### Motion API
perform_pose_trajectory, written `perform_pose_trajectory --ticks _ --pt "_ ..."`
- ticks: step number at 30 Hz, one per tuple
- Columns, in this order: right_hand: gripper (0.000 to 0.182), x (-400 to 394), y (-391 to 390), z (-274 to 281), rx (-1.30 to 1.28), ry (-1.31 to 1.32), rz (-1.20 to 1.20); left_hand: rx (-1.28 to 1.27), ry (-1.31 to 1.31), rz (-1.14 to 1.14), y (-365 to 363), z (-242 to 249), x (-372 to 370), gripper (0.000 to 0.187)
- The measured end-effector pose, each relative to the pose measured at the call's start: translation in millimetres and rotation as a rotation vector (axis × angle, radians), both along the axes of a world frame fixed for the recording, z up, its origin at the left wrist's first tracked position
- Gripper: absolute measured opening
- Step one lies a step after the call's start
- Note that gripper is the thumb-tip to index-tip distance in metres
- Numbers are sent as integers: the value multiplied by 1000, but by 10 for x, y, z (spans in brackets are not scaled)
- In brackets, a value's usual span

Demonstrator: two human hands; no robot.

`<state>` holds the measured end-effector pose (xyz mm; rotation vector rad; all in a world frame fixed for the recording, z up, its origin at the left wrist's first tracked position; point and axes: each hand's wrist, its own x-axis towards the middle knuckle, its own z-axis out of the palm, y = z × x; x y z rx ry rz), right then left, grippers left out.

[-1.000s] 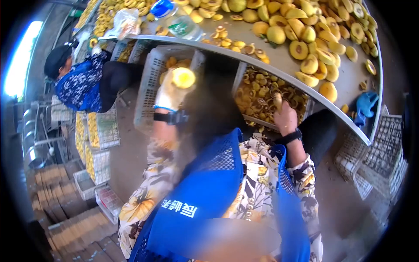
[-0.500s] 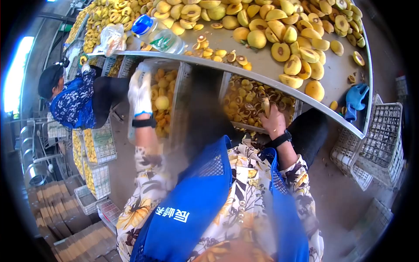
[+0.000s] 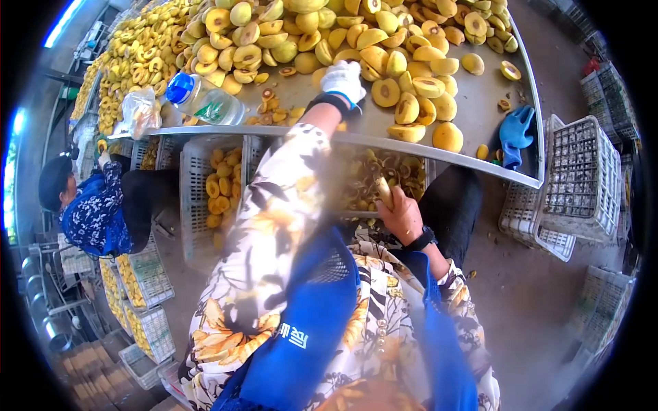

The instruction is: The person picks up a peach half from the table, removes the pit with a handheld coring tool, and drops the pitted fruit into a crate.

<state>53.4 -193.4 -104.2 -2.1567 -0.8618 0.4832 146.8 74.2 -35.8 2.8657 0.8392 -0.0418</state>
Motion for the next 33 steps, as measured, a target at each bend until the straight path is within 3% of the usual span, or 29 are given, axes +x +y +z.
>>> perform_pose_trajectory --ticks 2,3,4,6,8,10,12,15,18,25,28,31,33 --pt "26 21 33 178 21 47 -61 -244 -175 107 83 149 -162 37" --pt "28 20 70 299 100 14 -92 -843 -323 261 173 94 -295 27" --pt "28 51 99 298 127 -16 -81 -1192 -403 252 135 318 -545 27" --pt "24 98 217 450 247 -47 -50 -1764 -691 169 169 254 -803 29" --pt "26 95 361 577 262 -54 -42 -1924 -879 151 -83 371 -1147 35" --pt "26 86 475 673 250 -13 -26 -2005 -927 291 -251 389 -1308 48" --pt "24 40 556 767 238 28 3 -1822 -1079 342 -405 223 -1335 47" --pt "23 -27 618 817 159 44 -6 -1612 -1098 341 -607 134 -1410 47" --pt "24 -51 587 808 173 24 -31 -1734 -1078 345 -790 222 -1436 42" --pt "21 -98 527 839 35 91 4 -1467 -1071 358 -942 236 -1368 39" --pt "20 -151 543 884 -10 126 33 -1512 -1012 392 -851 153 -1384 35" --pt "23 -142 543 836 8 125 105 -1682 -854 182 -608 -83 -1403 33" --pt "23 -137 548 760 18 151 138 -1916 -659 194 -441 -110 -1392 32"
